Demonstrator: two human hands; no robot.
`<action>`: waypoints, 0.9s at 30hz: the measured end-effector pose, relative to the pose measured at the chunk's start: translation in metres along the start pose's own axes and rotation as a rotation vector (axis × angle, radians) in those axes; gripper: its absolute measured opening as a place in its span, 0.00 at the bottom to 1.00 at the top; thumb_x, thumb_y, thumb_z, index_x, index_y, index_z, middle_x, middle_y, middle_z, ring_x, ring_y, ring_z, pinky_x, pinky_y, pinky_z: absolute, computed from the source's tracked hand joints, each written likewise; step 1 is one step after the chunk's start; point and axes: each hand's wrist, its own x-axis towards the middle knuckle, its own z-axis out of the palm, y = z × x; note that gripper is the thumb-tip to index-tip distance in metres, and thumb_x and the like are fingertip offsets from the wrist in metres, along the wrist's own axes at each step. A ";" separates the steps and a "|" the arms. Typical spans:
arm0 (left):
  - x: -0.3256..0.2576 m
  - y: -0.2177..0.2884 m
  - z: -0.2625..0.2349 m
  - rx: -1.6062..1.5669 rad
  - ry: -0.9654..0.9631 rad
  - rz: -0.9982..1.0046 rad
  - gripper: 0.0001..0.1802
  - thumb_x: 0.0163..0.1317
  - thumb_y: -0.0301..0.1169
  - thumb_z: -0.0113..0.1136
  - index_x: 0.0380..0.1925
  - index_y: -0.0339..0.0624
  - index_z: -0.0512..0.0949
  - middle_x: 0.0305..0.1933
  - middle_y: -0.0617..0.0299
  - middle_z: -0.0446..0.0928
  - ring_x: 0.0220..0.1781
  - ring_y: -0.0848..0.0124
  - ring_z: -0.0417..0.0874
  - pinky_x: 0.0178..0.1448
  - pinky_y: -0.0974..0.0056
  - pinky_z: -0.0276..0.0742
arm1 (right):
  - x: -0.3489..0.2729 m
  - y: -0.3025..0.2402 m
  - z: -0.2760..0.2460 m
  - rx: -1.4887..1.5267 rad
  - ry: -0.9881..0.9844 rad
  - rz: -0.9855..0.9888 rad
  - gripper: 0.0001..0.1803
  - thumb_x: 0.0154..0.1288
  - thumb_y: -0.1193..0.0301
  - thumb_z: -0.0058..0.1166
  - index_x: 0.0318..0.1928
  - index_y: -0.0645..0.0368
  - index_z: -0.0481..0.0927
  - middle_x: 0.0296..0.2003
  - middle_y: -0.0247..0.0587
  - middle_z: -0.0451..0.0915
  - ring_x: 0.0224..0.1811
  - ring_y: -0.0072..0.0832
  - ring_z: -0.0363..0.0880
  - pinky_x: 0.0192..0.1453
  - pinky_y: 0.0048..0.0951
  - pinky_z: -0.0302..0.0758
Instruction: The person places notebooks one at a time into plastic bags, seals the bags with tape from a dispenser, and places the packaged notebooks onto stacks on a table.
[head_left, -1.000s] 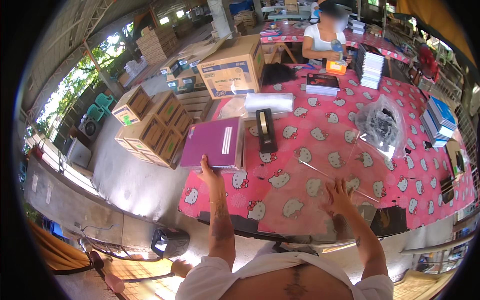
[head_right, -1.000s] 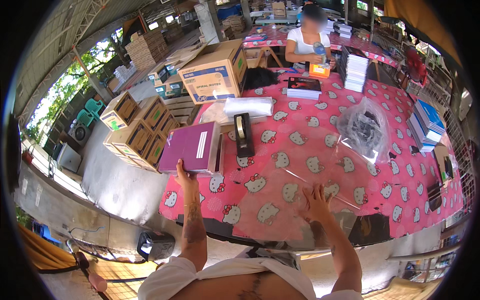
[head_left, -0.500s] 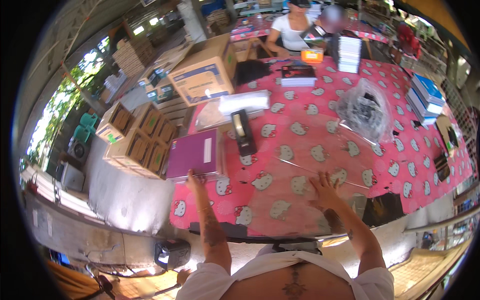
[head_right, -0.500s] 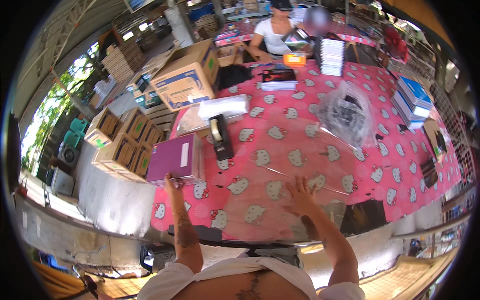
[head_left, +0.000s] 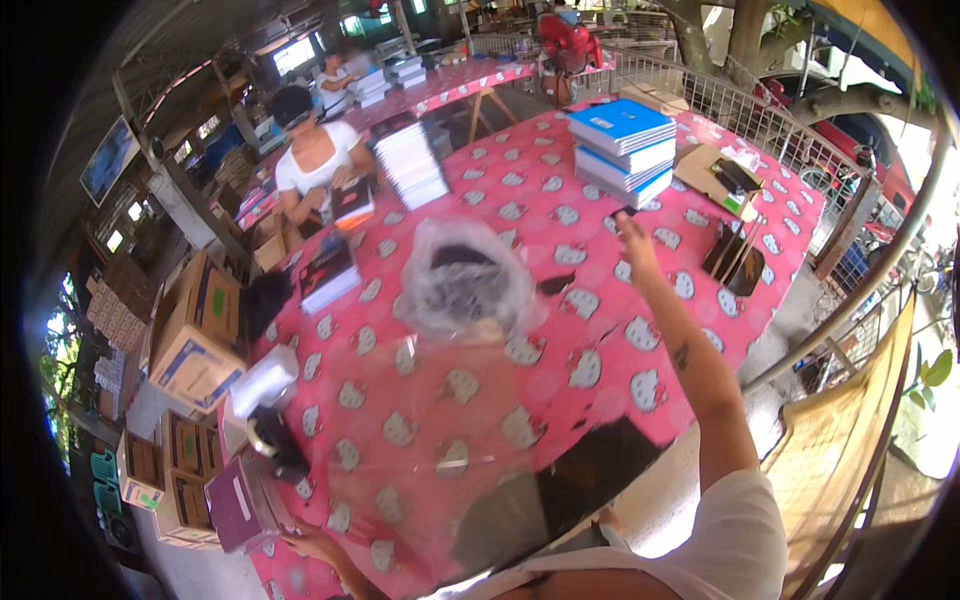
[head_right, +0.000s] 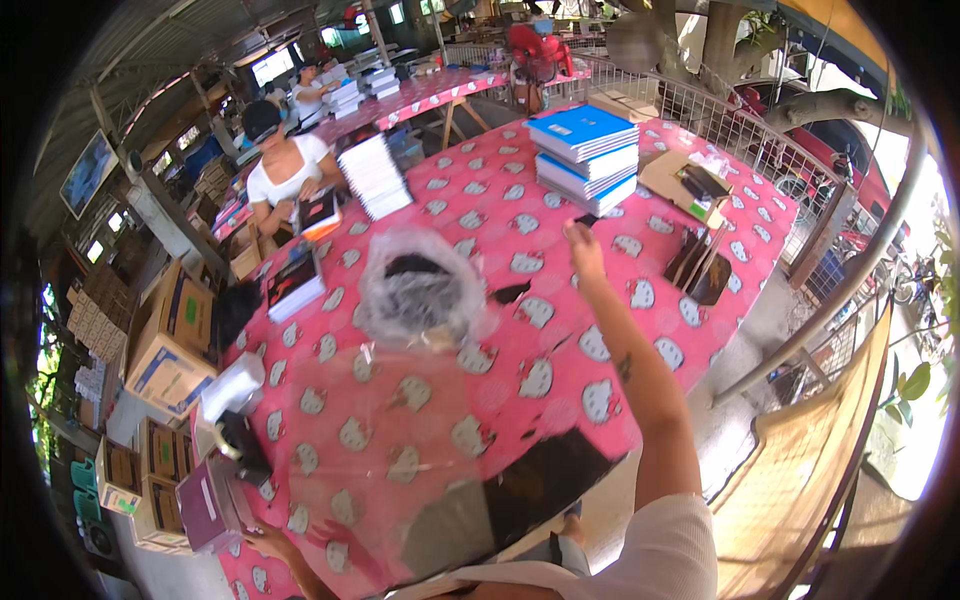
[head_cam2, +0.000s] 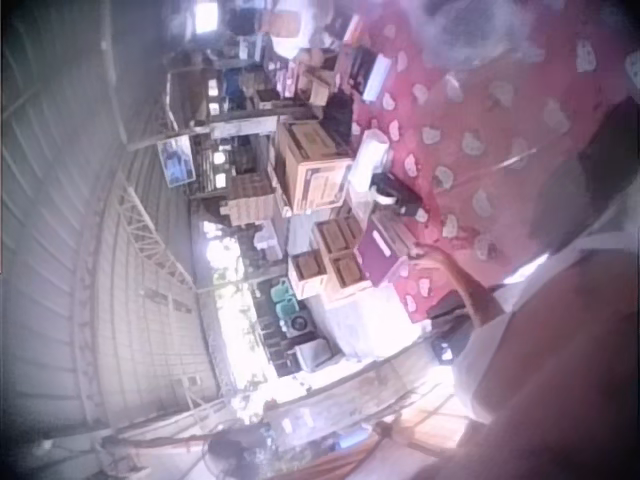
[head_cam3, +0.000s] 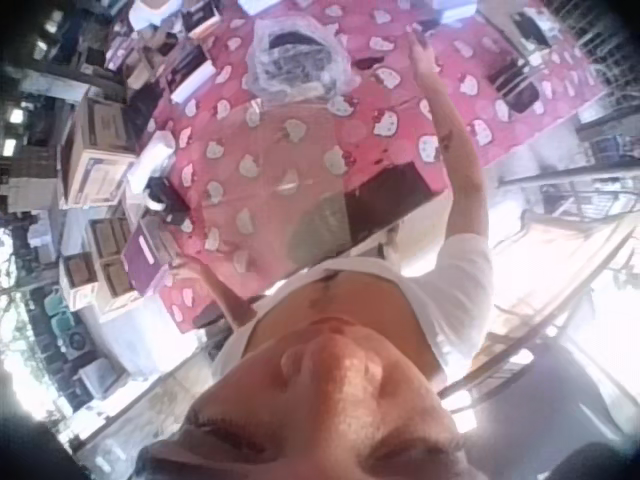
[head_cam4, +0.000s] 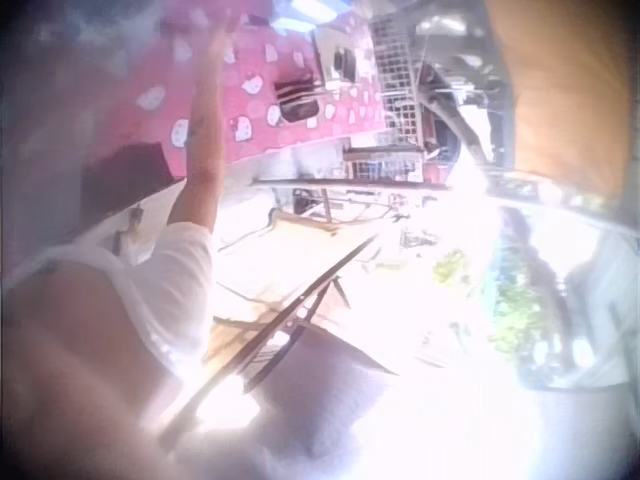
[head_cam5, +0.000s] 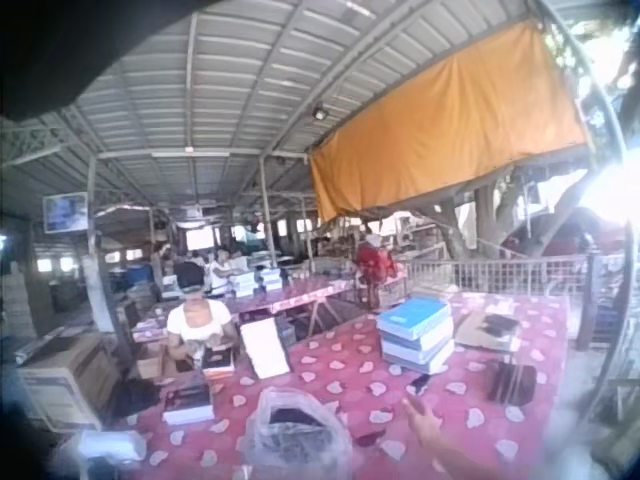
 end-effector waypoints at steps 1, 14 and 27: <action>-0.031 0.022 0.001 0.117 -0.020 0.122 0.30 0.72 0.46 0.53 0.63 0.32 0.69 0.64 0.34 0.65 0.57 0.39 0.76 0.55 0.44 0.76 | 0.046 -0.017 -0.025 0.030 -0.024 0.098 0.48 0.62 0.37 0.56 0.71 0.58 0.64 0.67 0.49 0.67 0.69 0.40 0.64 0.69 0.53 0.63; -0.214 0.177 0.051 0.183 -0.193 0.597 0.20 0.62 0.43 0.67 0.50 0.47 0.80 0.54 0.42 0.73 0.53 0.46 0.77 0.49 0.40 0.77 | 0.417 -0.037 -0.156 0.199 0.034 -0.019 0.44 0.66 0.37 0.52 0.66 0.63 0.71 0.60 0.48 0.76 0.57 0.41 0.79 0.55 0.40 0.79; -0.216 0.211 0.037 0.423 -0.263 0.659 0.24 0.65 0.42 0.62 0.58 0.42 0.74 0.59 0.41 0.71 0.54 0.45 0.78 0.53 0.44 0.77 | 0.508 -0.046 -0.104 -0.153 0.418 -0.194 0.40 0.45 0.57 0.74 0.61 0.54 0.76 0.57 0.57 0.76 0.56 0.45 0.78 0.61 0.41 0.73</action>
